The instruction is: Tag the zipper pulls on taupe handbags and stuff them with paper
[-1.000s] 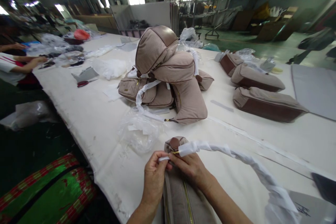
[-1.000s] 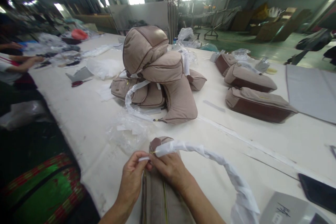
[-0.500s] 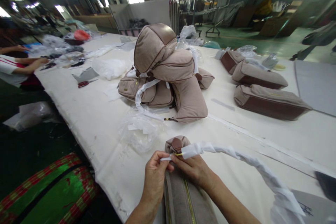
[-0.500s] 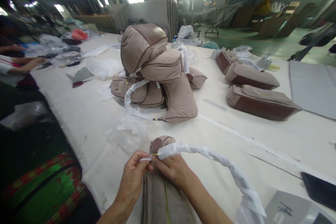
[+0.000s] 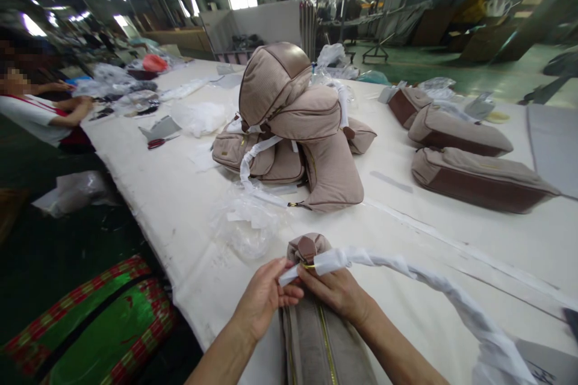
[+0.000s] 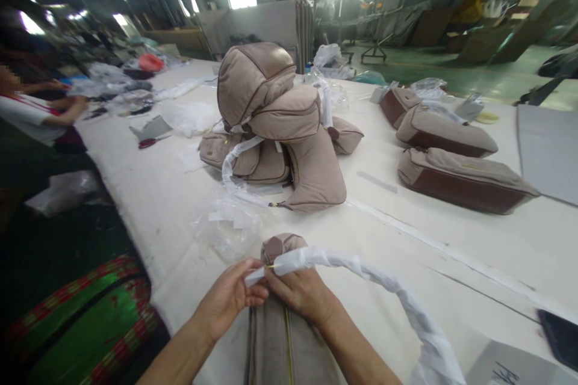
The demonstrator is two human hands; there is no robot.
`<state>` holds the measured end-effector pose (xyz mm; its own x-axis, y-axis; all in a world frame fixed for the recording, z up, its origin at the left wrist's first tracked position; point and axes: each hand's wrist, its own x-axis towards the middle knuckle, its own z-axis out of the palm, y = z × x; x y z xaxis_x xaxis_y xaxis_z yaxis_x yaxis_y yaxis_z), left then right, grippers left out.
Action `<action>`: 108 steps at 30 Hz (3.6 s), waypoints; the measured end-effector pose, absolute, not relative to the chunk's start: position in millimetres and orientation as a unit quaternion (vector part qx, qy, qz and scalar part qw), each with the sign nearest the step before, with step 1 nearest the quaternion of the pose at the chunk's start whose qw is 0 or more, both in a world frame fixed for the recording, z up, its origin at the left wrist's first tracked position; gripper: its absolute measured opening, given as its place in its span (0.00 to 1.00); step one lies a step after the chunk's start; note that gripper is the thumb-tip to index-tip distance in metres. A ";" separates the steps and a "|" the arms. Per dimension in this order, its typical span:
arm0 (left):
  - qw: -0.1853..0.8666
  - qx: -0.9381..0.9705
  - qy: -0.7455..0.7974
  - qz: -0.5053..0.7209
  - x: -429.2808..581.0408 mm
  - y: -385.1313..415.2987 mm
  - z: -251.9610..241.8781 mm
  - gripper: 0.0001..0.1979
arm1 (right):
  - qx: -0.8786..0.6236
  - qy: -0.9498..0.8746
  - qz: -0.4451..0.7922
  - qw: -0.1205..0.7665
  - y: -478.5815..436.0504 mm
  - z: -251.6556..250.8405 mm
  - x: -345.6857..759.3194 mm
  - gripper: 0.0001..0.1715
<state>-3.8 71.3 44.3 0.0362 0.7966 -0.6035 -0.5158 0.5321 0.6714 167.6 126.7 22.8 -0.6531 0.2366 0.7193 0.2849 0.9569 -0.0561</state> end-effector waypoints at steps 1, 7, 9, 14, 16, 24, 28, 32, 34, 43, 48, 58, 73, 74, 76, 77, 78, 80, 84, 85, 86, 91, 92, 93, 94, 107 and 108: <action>0.705 0.163 0.531 0.441 -6.0 73.4 43.4 0.14 | -0.139 -0.910 -0.025 0.390 127.6 23.7 167.0 0.15; 0.674 0.294 0.566 0.372 -11.1 83.1 45.4 0.12 | -0.157 -0.905 0.050 0.393 123.9 24.2 160.9 0.14; 0.654 0.306 0.566 0.398 -8.9 83.1 45.0 0.11 | -0.239 -0.861 0.106 0.436 113.0 21.4 157.2 0.16; 0.647 0.291 0.558 0.431 -3.1 78.5 35.9 0.11 | -0.429 -0.741 0.196 0.478 87.7 19.4 154.2 0.19; 0.656 0.294 0.544 0.432 -3.1 77.5 33.0 0.11 | -0.364 -0.806 0.182 0.430 90.7 21.4 156.6 0.21; 0.589 0.373 0.539 0.472 -9.7 74.8 42.8 0.12 | -0.285 -0.876 0.239 0.306 130.1 39.3 154.5 0.15; 0.543 0.401 0.541 0.501 -7.6 67.9 41.4 0.14 | -0.327 -0.839 0.330 0.283 130.0 51.7 145.8 0.12; 0.520 0.370 0.563 0.525 -1.5 64.6 37.4 0.10 | -0.343 -0.797 0.396 0.299 127.9 55.0 137.8 0.13; 0.521 0.356 0.568 0.529 0.9 65.1 37.8 0.08 | -0.356 -0.784 0.410 0.300 127.3 54.2 134.8 0.13; 0.512 0.270 0.583 0.571 3.9 70.3 30.7 0.08 | -0.408 -0.822 0.279 0.283 118.5 47.0 125.9 0.12; 0.511 0.241 0.559 0.607 2.8 73.4 22.6 0.06 | -0.366 -0.852 0.286 0.243 115.2 49.8 130.1 0.19; 0.412 0.399 0.611 0.545 -7.8 74.6 23.1 0.04 | -0.393 -0.907 0.126 0.086 131.9 85.6 118.2 0.08; 0.572 0.170 0.480 0.643 10.1 80.7 22.6 0.07 | -0.374 -0.883 0.148 0.243 124.0 57.3 123.1 0.22; 0.568 0.177 0.485 0.641 10.1 81.4 22.4 0.06 | -0.371 -0.884 0.157 0.236 123.6 59.1 124.5 0.23; 0.555 0.198 0.498 0.636 9.7 82.8 22.3 0.05 | -0.377 -0.887 0.161 0.215 123.9 63.1 125.7 0.23; 0.543 0.214 0.507 0.634 9.4 83.4 22.4 0.05 | -0.383 -0.887 0.160 0.200 124.7 65.7 125.5 0.22; 0.528 0.232 0.516 0.634 9.0 84.0 22.4 0.04 | -0.391 -0.888 0.160 0.183 125.9 68.7 125.0 0.20; 0.494 0.277 0.535 0.627 7.8 84.9 22.8 0.04 | -0.402 -0.888 0.168 0.146 129.5 76.1 123.6 0.17; 0.446 0.357 0.559 0.601 4.7 85.4 25.0 0.06 | -0.400 -0.893 0.184 0.096 138.9 90.6 122.3 0.08; 0.438 0.370 0.562 0.597 4.4 85.3 25.8 0.06 | -0.398 -0.895 0.182 0.089 140.7 92.4 122.3 0.07; 0.433 0.376 0.564 0.594 4.5 85.2 26.7 0.06 | -0.396 -0.897 0.175 0.083 142.1 92.9 122.3 0.06; 0.464 0.293 0.557 0.623 10.1 86.1 29.4 0.05 | -0.377 -0.910 0.123 0.118 140.0 76.7 125.0 0.04; 0.474 0.269 0.552 0.631 11.7 86.3 29.3 0.04 | -0.367 -0.914 0.112 0.135 138.5 71.4 126.4 0.05; 0.484 0.251 0.547 0.635 13.3 86.5 29.0 0.04 | -0.356 -0.917 0.099 0.153 137.2 66.2 128.1 0.05; 0.496 0.238 0.540 0.637 14.6 86.5 28.6 0.03 | -0.344 -0.919 0.086 0.172 136.1 61.5 130.0 0.06; 0.547 0.200 0.510 0.633 18.3 81.0 23.4 0.05 | -0.310 -0.913 0.035 0.264 134.8 41.4 134.7 0.12; 0.540 0.193 0.510 0.642 19.0 80.7 22.5 0.05 | -0.308 -0.912 0.042 0.269 134.0 41.1 135.0 0.12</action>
<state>19.0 80.7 22.5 -0.3427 0.8895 -0.3023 -0.4960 0.1020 0.8623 135.0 134.0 41.1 -0.6661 0.5838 0.4643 0.5383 0.8071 -0.2425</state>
